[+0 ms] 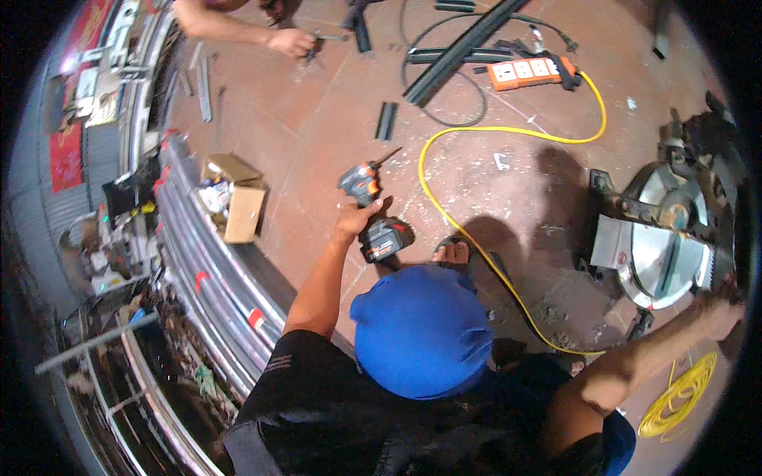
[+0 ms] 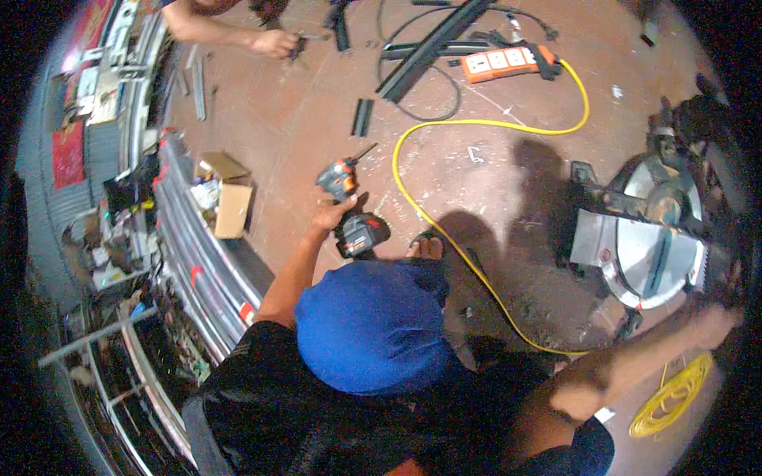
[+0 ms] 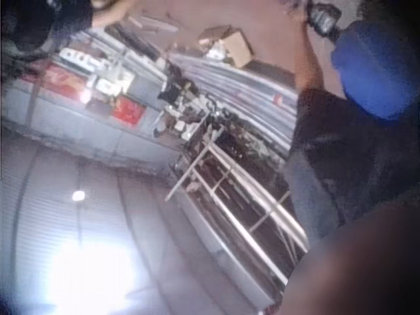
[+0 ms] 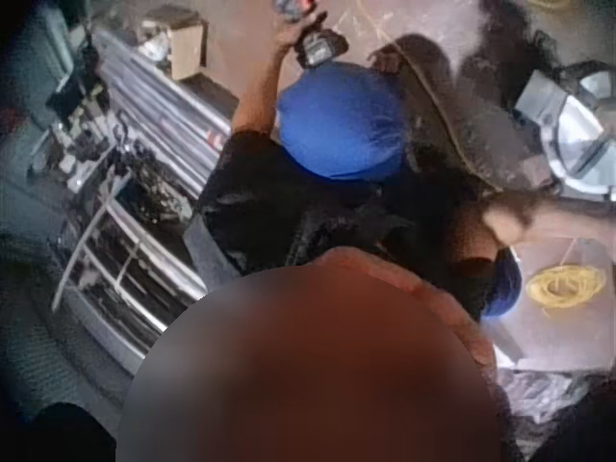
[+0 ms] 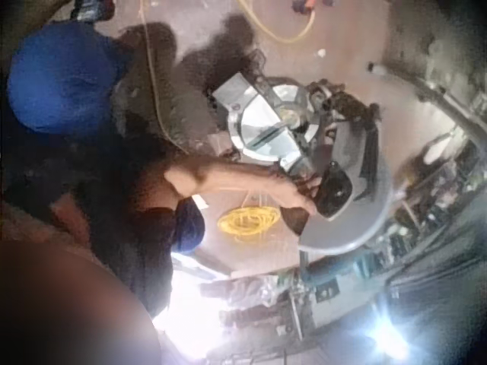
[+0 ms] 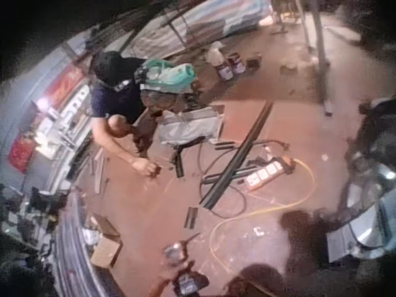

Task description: The person sits on the floor and repairs a miter saw. They remove a blade guard, use a screwdriver and a cordless drill to adjust internal components, and reattach the guard.

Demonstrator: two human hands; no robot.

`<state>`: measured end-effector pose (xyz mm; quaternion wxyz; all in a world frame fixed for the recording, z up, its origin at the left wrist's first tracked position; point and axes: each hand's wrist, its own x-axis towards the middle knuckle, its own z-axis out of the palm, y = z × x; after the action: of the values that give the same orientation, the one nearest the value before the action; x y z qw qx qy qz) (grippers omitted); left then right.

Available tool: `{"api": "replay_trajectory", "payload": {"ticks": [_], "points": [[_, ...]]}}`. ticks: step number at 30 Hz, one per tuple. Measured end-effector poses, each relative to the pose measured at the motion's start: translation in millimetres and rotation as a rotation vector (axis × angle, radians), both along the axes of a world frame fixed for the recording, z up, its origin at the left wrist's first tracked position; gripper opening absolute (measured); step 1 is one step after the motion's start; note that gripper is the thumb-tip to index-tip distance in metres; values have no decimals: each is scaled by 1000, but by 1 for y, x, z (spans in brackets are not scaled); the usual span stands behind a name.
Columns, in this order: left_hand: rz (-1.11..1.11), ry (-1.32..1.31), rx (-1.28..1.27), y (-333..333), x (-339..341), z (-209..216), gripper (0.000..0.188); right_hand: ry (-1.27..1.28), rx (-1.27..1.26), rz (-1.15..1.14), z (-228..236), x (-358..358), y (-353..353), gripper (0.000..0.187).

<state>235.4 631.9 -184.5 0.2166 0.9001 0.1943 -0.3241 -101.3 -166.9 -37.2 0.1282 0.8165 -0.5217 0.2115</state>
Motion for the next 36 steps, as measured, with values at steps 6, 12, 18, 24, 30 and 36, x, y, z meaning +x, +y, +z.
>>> {"api": "replay_trajectory", "payload": {"ticks": [6, 12, 18, 24, 30, 36], "points": [[493, 56, -953, -28, -14, -1, 38, -1168, 229, 28, 32, 64, 83, 60], [-9, -122, -1047, -123, 19, 59, 52, -1530, 285, 42, 60, 106, 115, 67], [-526, 99, -1201, -344, 4, 213, 68, -1708, 378, 147, 77, 105, 125, 54], [-667, 296, -1302, -467, -72, 308, 64, -1661, 447, 105, 78, 96, 123, 53], [-564, -21, -1211, -500, -137, 309, 42, -1542, 524, 123, 68, 85, 118, 59], [-693, -359, -1073, -518, -153, 295, 32, -1492, 490, 111, 63, 85, 115, 59]]}}
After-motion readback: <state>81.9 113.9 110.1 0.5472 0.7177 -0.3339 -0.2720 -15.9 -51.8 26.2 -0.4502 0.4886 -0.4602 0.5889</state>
